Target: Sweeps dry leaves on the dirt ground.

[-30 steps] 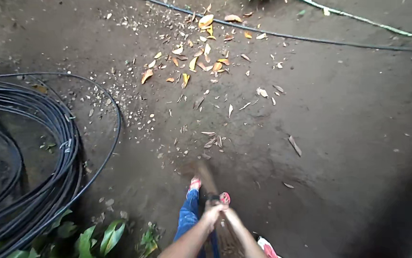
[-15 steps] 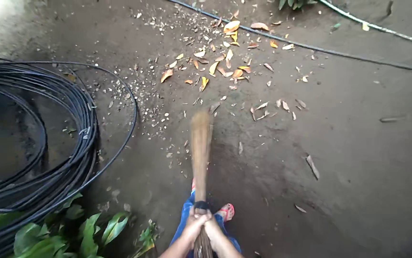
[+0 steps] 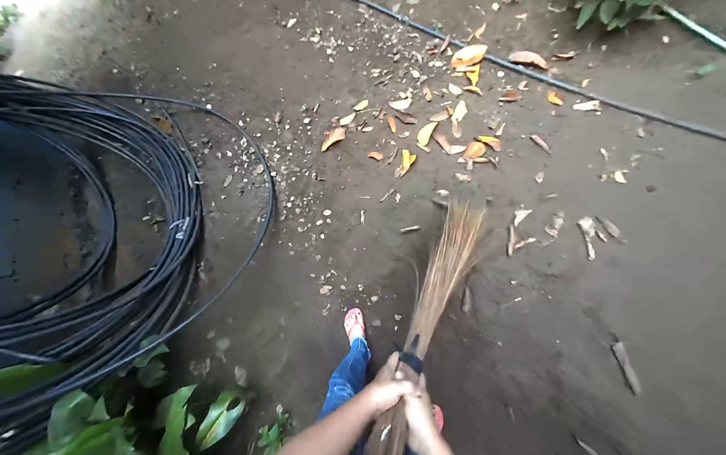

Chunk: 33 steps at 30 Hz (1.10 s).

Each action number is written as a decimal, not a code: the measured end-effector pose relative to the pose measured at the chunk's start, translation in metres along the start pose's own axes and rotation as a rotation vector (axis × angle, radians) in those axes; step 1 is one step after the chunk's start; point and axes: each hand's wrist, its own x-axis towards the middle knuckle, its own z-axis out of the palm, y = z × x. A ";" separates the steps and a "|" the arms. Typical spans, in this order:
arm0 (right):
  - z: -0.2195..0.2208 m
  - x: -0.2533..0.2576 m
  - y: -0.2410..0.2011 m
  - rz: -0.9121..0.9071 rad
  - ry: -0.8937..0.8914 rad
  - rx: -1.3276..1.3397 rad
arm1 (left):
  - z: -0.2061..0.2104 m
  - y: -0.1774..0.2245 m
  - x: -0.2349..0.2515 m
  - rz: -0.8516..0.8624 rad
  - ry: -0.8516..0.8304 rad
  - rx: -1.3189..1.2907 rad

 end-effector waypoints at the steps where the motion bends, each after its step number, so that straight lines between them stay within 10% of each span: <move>1: 0.025 -0.006 0.001 0.027 -0.070 -0.033 | -0.024 -0.003 -0.016 0.017 0.065 -0.018; 9: 0.180 0.108 -0.018 0.125 -0.525 -0.515 | -0.168 0.018 0.012 -0.078 0.623 -0.376; 17: 0.165 0.117 -0.084 -0.113 0.178 0.076 | -0.160 0.125 0.096 -0.025 -0.095 0.101; 23: 0.241 0.078 -0.069 -0.030 -0.191 -0.071 | -0.238 0.099 0.004 0.061 0.126 -0.109; 28: 0.270 0.160 -0.084 0.072 -0.302 -0.370 | -0.268 0.112 0.055 -0.022 0.420 -0.317; 33: 0.294 0.145 -0.113 -0.021 0.135 -0.087 | -0.289 0.171 0.081 -0.116 -0.056 -0.025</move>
